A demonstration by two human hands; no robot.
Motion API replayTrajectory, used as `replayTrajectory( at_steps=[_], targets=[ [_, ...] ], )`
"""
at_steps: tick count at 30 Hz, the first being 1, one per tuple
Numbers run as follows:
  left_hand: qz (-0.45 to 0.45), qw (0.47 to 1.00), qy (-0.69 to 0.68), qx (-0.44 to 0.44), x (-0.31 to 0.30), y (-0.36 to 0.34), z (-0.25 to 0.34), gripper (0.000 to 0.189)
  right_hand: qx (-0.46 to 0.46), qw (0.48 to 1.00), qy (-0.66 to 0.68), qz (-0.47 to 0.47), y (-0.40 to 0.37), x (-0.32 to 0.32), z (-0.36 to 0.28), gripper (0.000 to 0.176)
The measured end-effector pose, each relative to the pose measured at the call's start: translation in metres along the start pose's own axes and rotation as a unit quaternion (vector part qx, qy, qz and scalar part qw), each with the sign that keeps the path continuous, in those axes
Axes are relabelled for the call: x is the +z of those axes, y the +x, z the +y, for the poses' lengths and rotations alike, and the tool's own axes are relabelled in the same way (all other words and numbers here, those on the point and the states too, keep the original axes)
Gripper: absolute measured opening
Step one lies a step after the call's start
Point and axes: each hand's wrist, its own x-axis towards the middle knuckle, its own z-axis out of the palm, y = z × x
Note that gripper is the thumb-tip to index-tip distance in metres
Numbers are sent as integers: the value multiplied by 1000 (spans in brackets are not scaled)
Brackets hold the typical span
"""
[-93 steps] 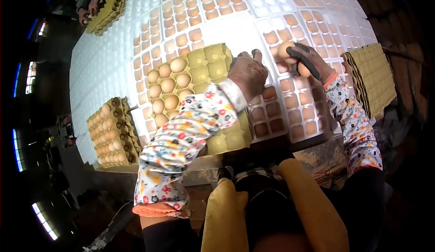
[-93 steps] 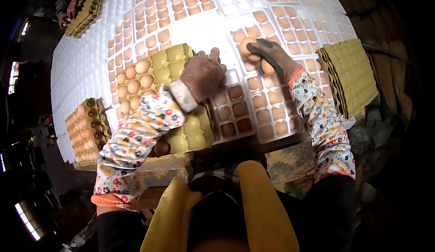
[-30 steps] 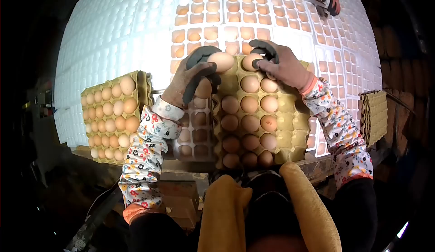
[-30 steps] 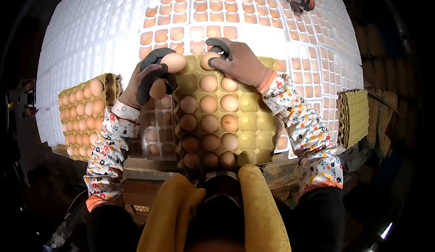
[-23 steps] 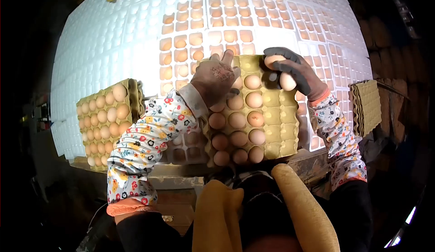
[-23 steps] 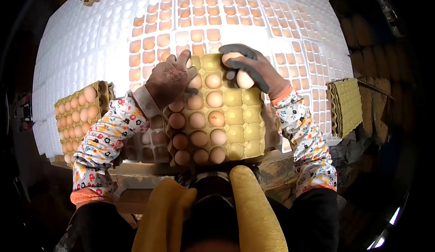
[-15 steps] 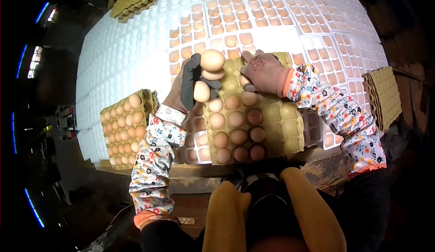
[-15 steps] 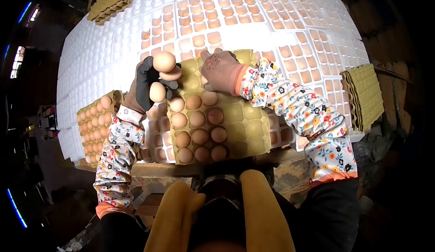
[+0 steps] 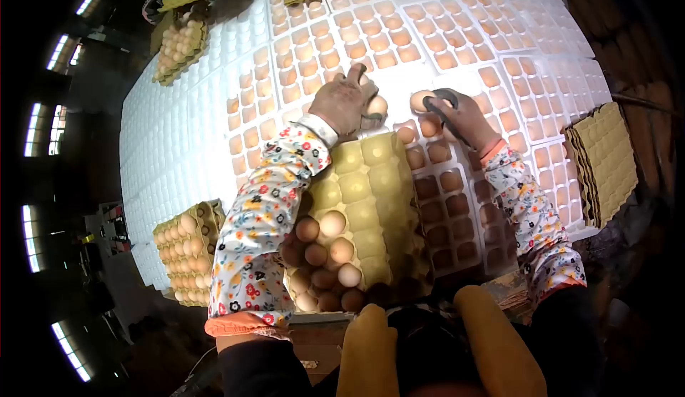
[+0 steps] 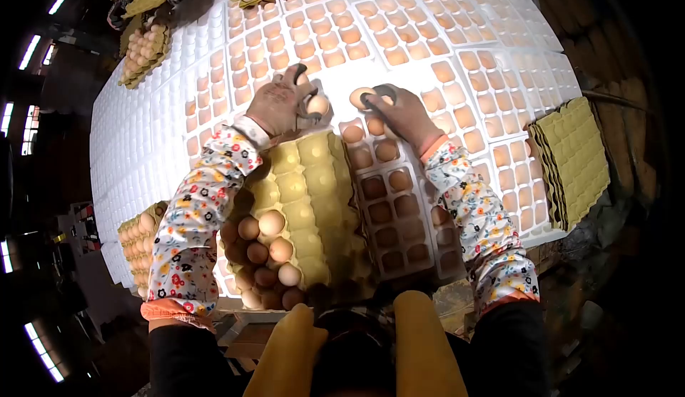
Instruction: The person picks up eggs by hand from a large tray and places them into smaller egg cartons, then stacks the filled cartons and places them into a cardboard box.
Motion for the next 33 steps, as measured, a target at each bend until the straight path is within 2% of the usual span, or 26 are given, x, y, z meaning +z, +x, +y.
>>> replayTrajectory(
  at_steps=[1,2,3,5,7,8,9,10,11,13,14,15,16,17,19,20,21,23,24,25,27,29,31,32,33],
  targets=[
    [-84,994,62,17,12,18,1,54,-47,993,-103,29,15,13,6,48],
    [-139,986,74,50,29,32,-7,50,6,983,-181,6,26,24,-3,53],
    [-193,978,46,69,30,44,-12,48,-21,965,-258,-40,39,32,3,53],
    [-232,972,-6,38,37,63,-21,46,1,962,-271,-43,51,39,19,54],
    [-53,986,-157,-5,41,71,-24,35,-20,985,-163,59,62,24,23,44],
    [48,972,-227,-34,54,82,-21,34,-9,992,-18,127,76,24,46,37],
    [149,942,-293,-64,66,97,-16,33,69,944,304,110,91,21,59,31],
    [169,930,-318,-74,75,115,-8,33,87,910,397,82,98,14,65,29],
    [166,951,-254,-56,84,119,-4,34,100,867,484,55,102,9,68,29],
    [169,978,-123,-26,90,122,4,36,71,943,263,192,107,33,40,28],
    [87,949,-299,-55,81,118,-6,37,-49,969,90,227,119,50,59,35],
    [5,882,-463,-88,57,103,-21,38,-125,964,-128,199,120,53,57,42],
    [38,868,-483,-111,44,76,-33,38,-144,940,-246,186,117,59,58,45],
    [50,902,-411,-121,23,41,-44,37,-168,905,-352,167,111,68,62,48],
    [94,922,-346,-145,-7,-48,-61,37,-135,944,-244,174,124,69,78,50],
    [119,893,-392,-184,-19,-98,-60,37,-45,985,-64,155,113,61,61,50],
    [147,861,-438,-213,-27,-143,-55,37,59,984,108,131,99,49,32,50],
    [159,841,-444,-266,-29,-228,-26,37,-10,983,169,69,46,39,-17,50],
    [121,896,-355,-237,-30,-256,-12,38,-47,981,187,3,19,45,-41,50],
    [82,909,-334,-237,-20,-273,-4,40,-81,975,199,-61,-7,57,-71,50],
    [85,933,-291,-194,-2,-282,11,43,-168,953,49,-249,-46,77,-125,50],
    [66,946,-242,-206,24,-274,6,39,-295,922,-95,-231,-70,118,-144,48],
    [55,941,-267,-203,27,-272,-9,36,-254,900,-233,-268,-77,142,-144,47],
    [84,932,-299,-187,32,-277,-14,35,-233,897,-238,-290,-75,142,-149,50],
    [47,886,-393,-241,16,-281,-12,34,-208,905,-236,-286,-81,140,-153,50]
  ],
)
